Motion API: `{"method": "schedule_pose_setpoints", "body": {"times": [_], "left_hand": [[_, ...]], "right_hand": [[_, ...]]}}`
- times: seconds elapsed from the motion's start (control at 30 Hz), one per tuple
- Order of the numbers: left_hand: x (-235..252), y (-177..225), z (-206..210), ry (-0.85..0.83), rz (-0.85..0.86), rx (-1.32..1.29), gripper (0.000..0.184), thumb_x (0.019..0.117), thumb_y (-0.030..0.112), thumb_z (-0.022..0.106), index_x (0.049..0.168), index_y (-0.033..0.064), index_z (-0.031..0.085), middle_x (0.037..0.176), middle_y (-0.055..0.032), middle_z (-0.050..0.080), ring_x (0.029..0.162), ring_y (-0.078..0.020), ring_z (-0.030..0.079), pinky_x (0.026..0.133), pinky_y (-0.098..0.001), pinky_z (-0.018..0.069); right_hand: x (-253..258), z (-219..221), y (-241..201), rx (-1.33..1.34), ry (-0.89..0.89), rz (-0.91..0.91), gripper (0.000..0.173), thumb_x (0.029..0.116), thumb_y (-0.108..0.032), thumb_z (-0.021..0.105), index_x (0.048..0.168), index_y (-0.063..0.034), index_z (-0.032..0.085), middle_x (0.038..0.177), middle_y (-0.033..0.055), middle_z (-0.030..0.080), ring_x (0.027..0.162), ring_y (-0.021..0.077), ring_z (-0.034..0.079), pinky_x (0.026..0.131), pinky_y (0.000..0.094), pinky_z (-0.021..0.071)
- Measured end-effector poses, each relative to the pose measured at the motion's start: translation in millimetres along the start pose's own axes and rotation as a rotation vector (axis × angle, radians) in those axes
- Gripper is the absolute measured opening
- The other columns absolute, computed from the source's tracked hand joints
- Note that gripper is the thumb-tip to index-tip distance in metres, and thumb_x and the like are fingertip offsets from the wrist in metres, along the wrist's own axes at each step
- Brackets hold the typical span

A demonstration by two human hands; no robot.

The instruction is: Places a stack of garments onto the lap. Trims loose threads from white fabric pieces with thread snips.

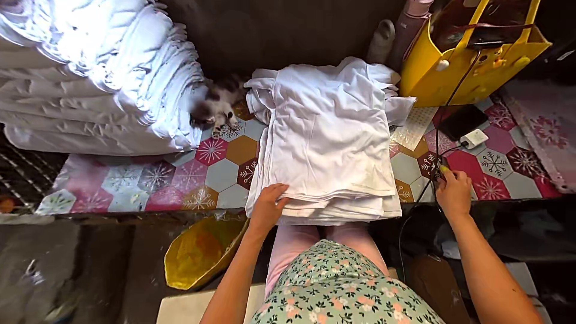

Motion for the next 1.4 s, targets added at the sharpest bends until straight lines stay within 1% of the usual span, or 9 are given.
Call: {"method": "schedule_pose_setpoints", "body": {"times": [0.27,0.37,0.47,0.67,0.93,1.0,1.1,1.2,1.4], "left_hand": [[16,-2,-1,-0.023,0.106,0.103,0.018,0.0977,0.01,0.066,0.109,0.0022,0.078,0.119,-0.017,0.072,0.109,-0.0387,0.068,0.094,-0.0581,0.052],[17,2,-3,0.063,0.194,0.161,0.017,0.0989,0.004,0.061,0.103,-0.0025,0.076,0.111,-0.0208,0.073,0.101,-0.042,0.07,0.087,-0.0598,0.0541],[16,10,-3,0.093,0.219,0.159,0.019,0.1008,0.006,0.058,0.104,-0.0038,0.075,0.107,-0.0222,0.073,0.099,-0.0426,0.069,0.087,-0.0588,0.0538],[10,40,-19,0.31,0.415,0.123,0.02,0.1009,0.009,0.058,0.099,-0.0035,0.074,0.096,-0.0176,0.073,0.09,-0.0332,0.07,0.085,-0.0441,0.0555],[11,-14,-22,0.243,-0.123,0.162,0.024,0.0867,0.0,0.072,0.107,-0.0113,0.066,0.103,-0.03,0.066,0.095,-0.0475,0.067,0.081,-0.0644,0.0529],[6,-31,-32,0.26,-0.444,0.008,0.015,0.0893,0.0,0.066,0.101,-0.0091,0.066,0.091,-0.0254,0.068,0.085,-0.0416,0.067,0.075,-0.0618,0.0519],[-5,-38,-9,0.358,-0.8,-0.822,0.028,0.1087,0.013,0.042,0.084,0.0107,0.054,0.059,0.0055,0.054,0.044,0.0004,0.047,0.041,-0.0137,0.0379],[-11,3,17,0.389,-0.876,-1.569,0.033,0.1106,0.029,0.037,0.089,0.015,0.058,0.067,0.0034,0.063,0.051,-0.0018,0.06,0.047,-0.0143,0.0508],[-17,22,-3,0.391,-0.687,-1.618,0.033,0.1125,0.034,0.031,0.119,0.0153,0.057,0.105,0.0002,0.072,0.083,-0.0074,0.072,0.069,-0.0213,0.06]], "right_hand": [[8,-4,35,0.133,-0.146,0.419,0.044,0.1063,-0.012,0.043,0.14,0.0164,0.044,0.136,0.0377,0.053,0.128,0.0458,0.055,0.108,0.057,0.043],[-10,-30,23,0.657,0.15,0.465,0.041,0.1084,-0.011,0.036,0.142,0.0128,0.035,0.117,0.0237,0.055,0.089,0.0223,0.067,0.078,0.0366,0.0589],[-32,-50,-64,0.833,0.185,0.188,0.037,0.1031,-0.004,0.035,0.137,0.0124,0.034,0.103,0.0122,0.056,0.073,0.0077,0.058,0.067,0.0262,0.0518],[-84,29,-289,0.717,-0.167,-0.431,0.056,0.076,-0.028,0.09,0.116,0.0051,0.069,0.097,0.0188,0.067,0.081,0.0273,0.066,0.072,0.0445,0.0571],[-105,83,-331,0.532,-0.25,-0.506,0.012,0.0908,-0.006,0.069,0.096,0.0039,0.072,0.093,0.0195,0.067,0.076,0.0337,0.069,0.064,0.0507,0.057],[-110,57,-317,0.651,-0.053,-0.561,0.009,0.0848,-0.002,0.072,0.09,0.0046,0.071,0.082,0.0161,0.064,0.065,0.0279,0.065,0.055,0.0441,0.0554],[-129,29,-305,0.699,0.092,-0.684,0.007,0.0814,-0.002,0.071,0.085,0.004,0.07,0.076,0.0134,0.064,0.059,0.0227,0.063,0.05,0.0371,0.0531],[-146,26,-298,0.66,0.133,-0.757,0.01,0.0847,-0.006,0.067,0.082,0.0027,0.071,0.074,0.0133,0.065,0.057,0.0216,0.064,0.048,0.0344,0.052],[-158,23,-294,0.631,0.155,-0.814,0.013,0.0885,-0.008,0.063,0.081,0.0007,0.069,0.07,0.0118,0.062,0.054,0.0196,0.06,0.044,0.0312,0.0466]]}}
Point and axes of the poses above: each hand's wrist, its own x-axis towards the middle knuckle, its own z-axis out of the palm, y = z × x, the point moved 9 cm from there along x, towards the middle knuckle
